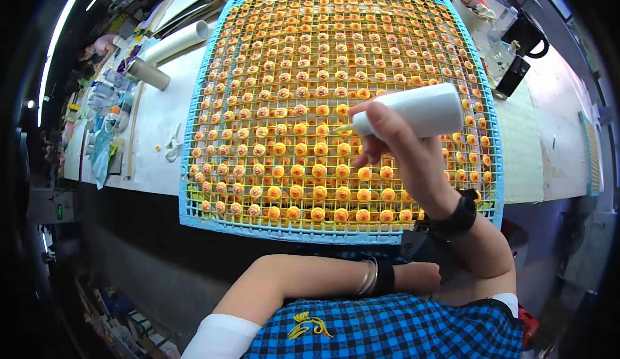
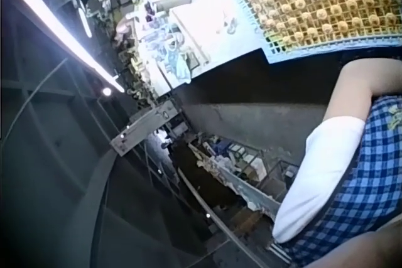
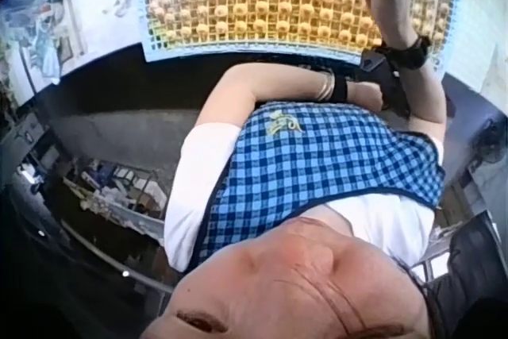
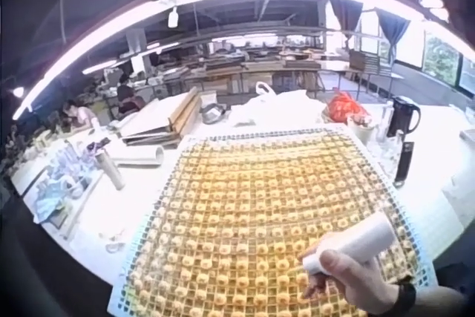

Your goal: Applying adhesive from a squeeze bottle onto small yellow and red components arranged in a tray.

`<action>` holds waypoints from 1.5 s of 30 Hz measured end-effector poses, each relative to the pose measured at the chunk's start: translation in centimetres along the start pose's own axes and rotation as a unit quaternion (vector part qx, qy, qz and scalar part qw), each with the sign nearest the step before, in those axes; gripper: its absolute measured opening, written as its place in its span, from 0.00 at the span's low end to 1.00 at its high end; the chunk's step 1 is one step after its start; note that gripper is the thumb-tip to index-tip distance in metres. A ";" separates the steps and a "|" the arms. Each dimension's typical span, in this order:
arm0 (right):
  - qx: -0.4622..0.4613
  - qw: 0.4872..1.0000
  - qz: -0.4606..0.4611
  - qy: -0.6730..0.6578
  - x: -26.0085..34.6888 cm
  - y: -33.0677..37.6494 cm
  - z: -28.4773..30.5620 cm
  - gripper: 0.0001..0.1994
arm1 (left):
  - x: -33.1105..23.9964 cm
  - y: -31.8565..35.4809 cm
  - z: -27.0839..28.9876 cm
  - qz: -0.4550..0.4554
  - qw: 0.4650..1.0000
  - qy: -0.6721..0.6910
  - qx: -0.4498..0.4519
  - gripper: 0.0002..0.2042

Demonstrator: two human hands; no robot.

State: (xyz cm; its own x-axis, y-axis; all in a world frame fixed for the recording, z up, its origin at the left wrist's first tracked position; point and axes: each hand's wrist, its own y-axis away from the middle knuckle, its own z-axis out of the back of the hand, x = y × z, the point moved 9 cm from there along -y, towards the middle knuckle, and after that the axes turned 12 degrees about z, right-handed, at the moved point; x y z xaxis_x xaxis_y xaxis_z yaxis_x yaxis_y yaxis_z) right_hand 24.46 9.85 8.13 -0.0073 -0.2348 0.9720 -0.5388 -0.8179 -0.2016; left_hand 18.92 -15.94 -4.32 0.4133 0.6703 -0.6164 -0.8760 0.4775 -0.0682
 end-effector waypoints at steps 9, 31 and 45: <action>-0.023 0.997 -0.072 0.019 -5.5 -3.3 0.2 0.18 | 2.3 0.6 4.8 0.039 0.984 0.130 -0.118 0.05; 0.020 0.995 -0.042 0.089 -9.8 -4.5 0.5 0.11 | 0.5 0.7 6.0 -0.051 0.938 0.302 -0.160 0.09; 0.017 0.991 -0.049 0.120 -9.9 -4.5 0.2 0.10 | 1.0 1.1 7.9 -0.064 0.915 0.350 -0.187 0.08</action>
State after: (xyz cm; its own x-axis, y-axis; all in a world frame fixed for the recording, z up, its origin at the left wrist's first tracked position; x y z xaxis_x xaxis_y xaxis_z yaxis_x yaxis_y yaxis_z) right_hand 27.12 15.76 -0.59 -0.1592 -0.0244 0.9870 -0.5186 -0.8486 -0.1046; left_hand 20.28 -10.25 1.18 0.3722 0.0312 -0.9276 -0.9098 0.2099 -0.3580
